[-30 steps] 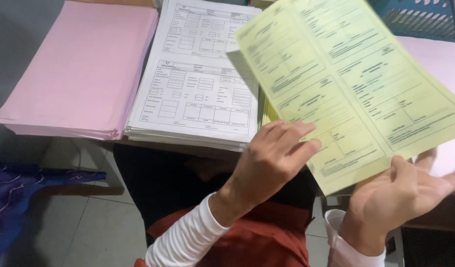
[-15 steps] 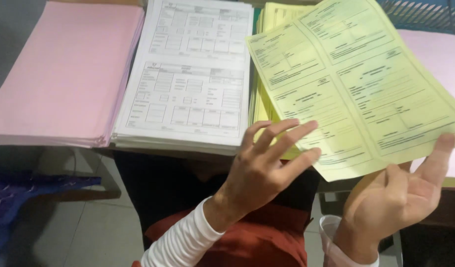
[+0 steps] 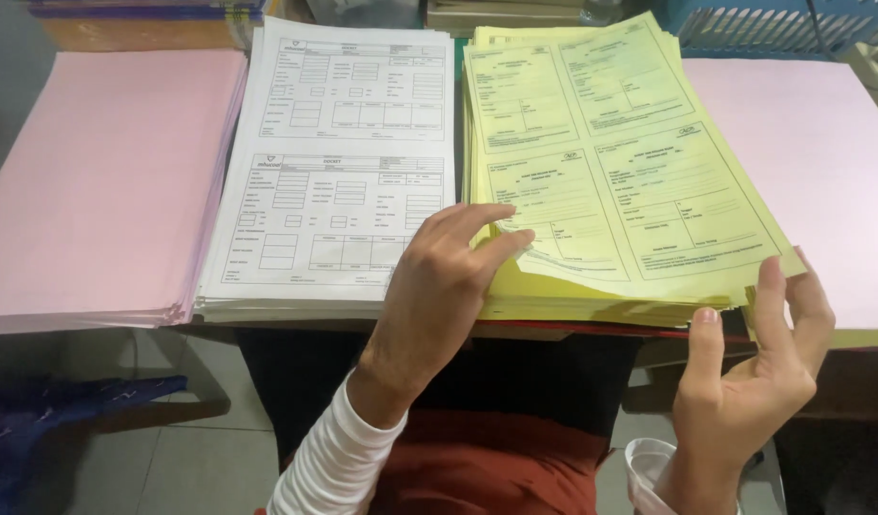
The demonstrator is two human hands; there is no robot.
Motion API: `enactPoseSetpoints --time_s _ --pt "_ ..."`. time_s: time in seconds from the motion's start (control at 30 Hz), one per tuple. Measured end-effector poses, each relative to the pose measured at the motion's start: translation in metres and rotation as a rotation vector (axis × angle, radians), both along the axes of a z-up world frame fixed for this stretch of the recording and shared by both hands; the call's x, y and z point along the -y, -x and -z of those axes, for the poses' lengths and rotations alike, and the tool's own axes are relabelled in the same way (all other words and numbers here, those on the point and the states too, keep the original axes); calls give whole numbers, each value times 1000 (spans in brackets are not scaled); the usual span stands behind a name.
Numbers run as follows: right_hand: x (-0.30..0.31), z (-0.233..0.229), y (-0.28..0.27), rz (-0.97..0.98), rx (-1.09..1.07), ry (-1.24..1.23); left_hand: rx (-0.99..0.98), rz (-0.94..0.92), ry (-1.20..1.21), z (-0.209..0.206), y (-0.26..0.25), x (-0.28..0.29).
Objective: Sort and review stacks of colored paper documents on a desk
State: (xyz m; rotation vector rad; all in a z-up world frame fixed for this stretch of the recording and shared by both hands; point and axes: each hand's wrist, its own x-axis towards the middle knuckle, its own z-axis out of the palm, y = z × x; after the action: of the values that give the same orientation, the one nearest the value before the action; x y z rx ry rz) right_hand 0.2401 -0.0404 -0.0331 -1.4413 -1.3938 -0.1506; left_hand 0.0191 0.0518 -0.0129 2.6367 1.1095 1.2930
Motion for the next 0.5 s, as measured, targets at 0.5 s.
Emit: enactPoseSetpoints --time_s 0.5 --pt "13 5 -13 54 157 24 -58 63 151 -3 8 5"
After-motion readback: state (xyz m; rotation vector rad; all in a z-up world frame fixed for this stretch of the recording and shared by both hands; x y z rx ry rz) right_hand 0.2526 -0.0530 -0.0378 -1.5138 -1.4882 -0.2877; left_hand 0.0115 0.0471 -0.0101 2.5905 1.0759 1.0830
